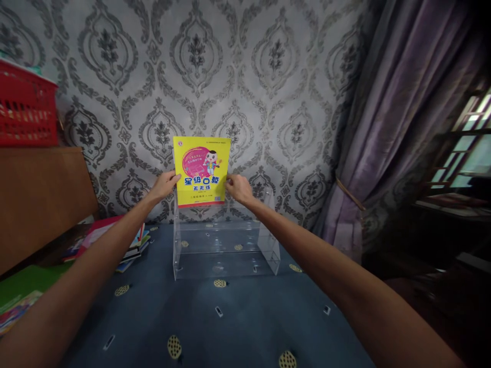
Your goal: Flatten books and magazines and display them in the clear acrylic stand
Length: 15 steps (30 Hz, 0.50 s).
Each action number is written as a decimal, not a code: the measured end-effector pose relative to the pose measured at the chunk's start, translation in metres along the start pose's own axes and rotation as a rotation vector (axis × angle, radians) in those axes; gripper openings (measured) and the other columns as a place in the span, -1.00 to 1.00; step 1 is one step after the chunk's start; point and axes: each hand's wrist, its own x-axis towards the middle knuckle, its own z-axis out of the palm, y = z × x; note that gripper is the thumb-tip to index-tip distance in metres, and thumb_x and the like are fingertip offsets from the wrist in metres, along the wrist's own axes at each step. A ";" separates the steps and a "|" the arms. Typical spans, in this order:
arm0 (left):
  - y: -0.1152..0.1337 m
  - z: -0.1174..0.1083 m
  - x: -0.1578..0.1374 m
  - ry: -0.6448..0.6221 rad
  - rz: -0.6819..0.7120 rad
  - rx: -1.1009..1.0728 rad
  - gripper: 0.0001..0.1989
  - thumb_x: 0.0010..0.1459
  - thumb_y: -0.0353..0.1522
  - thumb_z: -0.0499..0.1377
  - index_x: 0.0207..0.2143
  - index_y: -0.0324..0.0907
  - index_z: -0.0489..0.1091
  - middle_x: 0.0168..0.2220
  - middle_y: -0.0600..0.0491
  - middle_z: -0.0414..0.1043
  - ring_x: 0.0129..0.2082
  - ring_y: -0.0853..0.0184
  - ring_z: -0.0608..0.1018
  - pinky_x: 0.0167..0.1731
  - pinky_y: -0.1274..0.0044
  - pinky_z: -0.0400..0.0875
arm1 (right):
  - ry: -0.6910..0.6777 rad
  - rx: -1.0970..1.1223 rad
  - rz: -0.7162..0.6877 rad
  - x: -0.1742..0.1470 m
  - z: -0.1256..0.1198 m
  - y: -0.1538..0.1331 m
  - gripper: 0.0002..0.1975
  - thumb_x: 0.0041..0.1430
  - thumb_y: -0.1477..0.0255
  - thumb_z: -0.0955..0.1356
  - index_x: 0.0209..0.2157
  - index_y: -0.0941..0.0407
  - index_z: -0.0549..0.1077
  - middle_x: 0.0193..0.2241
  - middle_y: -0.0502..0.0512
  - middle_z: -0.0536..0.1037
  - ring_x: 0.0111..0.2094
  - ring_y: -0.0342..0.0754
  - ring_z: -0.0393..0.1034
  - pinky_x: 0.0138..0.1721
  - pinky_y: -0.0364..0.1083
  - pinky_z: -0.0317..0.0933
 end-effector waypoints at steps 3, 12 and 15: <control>0.001 0.001 -0.001 0.012 -0.019 0.037 -0.60 0.02 -0.02 0.19 -0.48 -0.20 0.36 -0.49 0.05 0.42 -0.48 0.33 0.40 -0.63 0.60 0.21 | -0.032 -0.027 0.001 -0.001 -0.002 -0.001 -0.70 0.20 0.50 0.31 -0.06 0.08 0.57 -0.25 0.13 0.66 -0.18 0.05 0.52 -0.26 -0.14 0.27; 0.005 0.000 -0.007 -0.028 -0.029 0.113 -0.57 0.04 0.02 0.12 -0.44 -0.18 0.34 -0.45 0.02 0.45 -0.40 0.25 0.46 -0.60 0.55 0.29 | -0.063 -0.065 0.022 -0.004 0.002 0.005 -0.75 0.23 0.44 0.30 -0.17 0.12 0.61 -0.26 0.15 0.67 -0.20 0.02 0.52 -0.28 -0.16 0.25; 0.007 -0.002 -0.010 -0.035 -0.018 0.130 -0.56 0.06 0.03 0.09 -0.42 -0.18 0.35 -0.42 0.01 0.47 -0.36 0.24 0.47 -0.58 0.55 0.30 | -0.038 -0.049 0.017 -0.005 0.003 0.008 -0.74 0.22 0.43 0.31 -0.16 0.11 0.62 -0.19 0.15 0.66 -0.14 0.05 0.52 -0.22 -0.14 0.28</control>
